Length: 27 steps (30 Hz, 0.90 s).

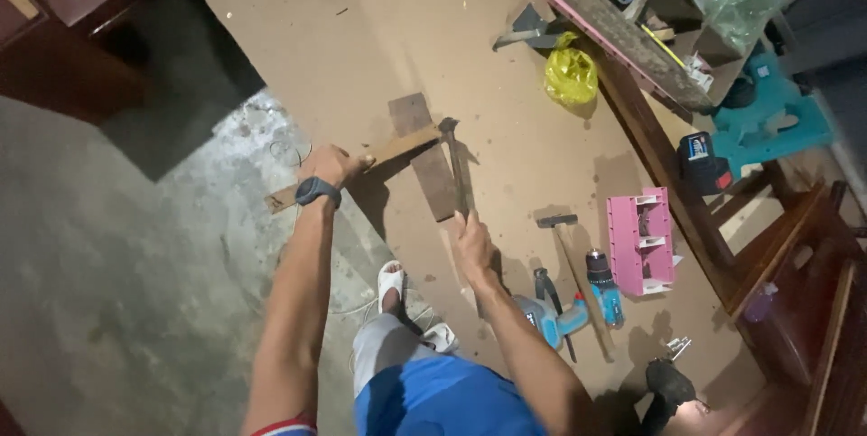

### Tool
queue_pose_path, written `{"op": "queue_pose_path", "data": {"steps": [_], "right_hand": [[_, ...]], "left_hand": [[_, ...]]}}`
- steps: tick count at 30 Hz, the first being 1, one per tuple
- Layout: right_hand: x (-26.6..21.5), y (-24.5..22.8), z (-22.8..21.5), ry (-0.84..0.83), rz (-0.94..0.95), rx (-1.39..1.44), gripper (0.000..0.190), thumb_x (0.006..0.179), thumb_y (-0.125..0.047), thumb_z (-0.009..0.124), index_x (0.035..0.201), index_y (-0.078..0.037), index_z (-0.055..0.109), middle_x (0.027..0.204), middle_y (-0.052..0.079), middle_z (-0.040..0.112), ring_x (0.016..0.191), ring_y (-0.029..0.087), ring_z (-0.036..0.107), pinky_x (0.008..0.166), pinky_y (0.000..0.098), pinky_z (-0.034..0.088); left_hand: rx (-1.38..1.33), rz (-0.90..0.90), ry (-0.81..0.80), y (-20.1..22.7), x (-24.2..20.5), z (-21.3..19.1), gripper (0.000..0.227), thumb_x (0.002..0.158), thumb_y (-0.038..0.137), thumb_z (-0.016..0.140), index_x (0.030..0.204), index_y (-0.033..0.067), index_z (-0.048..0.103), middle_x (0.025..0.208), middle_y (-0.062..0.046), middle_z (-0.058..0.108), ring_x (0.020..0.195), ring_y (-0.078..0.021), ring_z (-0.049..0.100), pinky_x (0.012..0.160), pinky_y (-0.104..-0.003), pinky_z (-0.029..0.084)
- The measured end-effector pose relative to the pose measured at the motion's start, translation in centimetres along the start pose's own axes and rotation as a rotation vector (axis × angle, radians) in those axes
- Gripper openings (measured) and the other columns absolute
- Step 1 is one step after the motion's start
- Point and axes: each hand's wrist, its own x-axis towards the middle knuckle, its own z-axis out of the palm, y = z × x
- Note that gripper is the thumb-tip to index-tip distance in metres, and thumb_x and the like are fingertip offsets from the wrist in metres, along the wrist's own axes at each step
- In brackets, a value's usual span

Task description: The person uses a power drill to drive a screw into a wooden piece, then uses a hammer to tap the wood. They use pliers to pull a nail from the wood and then hammer the nail back in. The person repeats the process of pulling and hammering the nail.

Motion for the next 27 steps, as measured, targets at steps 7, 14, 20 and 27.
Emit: {"op": "queue_pose_path", "data": {"steps": [7, 14, 20, 27], "right_hand": [[-2.2, -4.8, -4.6, 0.213, -0.165, 0.259, 0.036, 0.111, -0.035, 0.036, 0.099, -0.007, 0.054, 0.062, 0.016, 0.057, 0.054, 0.024, 0.058, 0.049, 0.0344, 0.045], [0.5, -4.0, -4.6, 0.045, 0.033, 0.122, 0.052, 0.108, -0.043, 0.041, 0.119, 0.003, 0.063, 0.104, 0.035, 0.069, 0.102, 0.053, 0.067, 0.084, 0.0624, 0.052], [-0.3, -3.4, -4.4, 0.011, 0.048, 0.161, 0.048, 0.109, -0.042, 0.034, 0.115, -0.001, 0.061, 0.103, 0.031, 0.068, 0.103, 0.050, 0.067, 0.082, 0.0587, 0.053], [-2.2, -6.8, -8.3, 0.101, 0.025, 0.258, 0.048, 0.110, -0.037, 0.034, 0.127, 0.000, 0.058, 0.113, 0.032, 0.066, 0.113, 0.050, 0.064, 0.089, 0.0584, 0.054]], "left_hand": [[-0.053, 0.053, 0.018, -1.2, 0.1, 0.7, 0.049, 0.084, 0.056, 0.068, 0.071, 0.0096, 0.080, 0.073, -0.018, 0.075, 0.084, -0.0435, 0.075, 0.075, -0.044, 0.057], [-0.012, 0.066, 0.040, 0.3, -2.1, -0.7, 0.047, 0.088, 0.054, 0.064, 0.076, 0.0118, 0.081, 0.078, -0.014, 0.076, 0.089, -0.0377, 0.076, 0.081, -0.044, 0.058], [-0.091, 0.083, 0.052, -3.2, 1.5, 4.4, 0.049, 0.083, 0.058, 0.068, 0.084, 0.0104, 0.081, 0.079, -0.016, 0.076, 0.090, -0.0389, 0.076, 0.076, -0.045, 0.057], [-0.093, 0.100, 0.046, -2.4, -0.3, 3.1, 0.047, 0.084, 0.053, 0.064, 0.085, 0.0094, 0.081, 0.084, -0.017, 0.077, 0.093, -0.0406, 0.075, 0.079, -0.049, 0.057]]}}
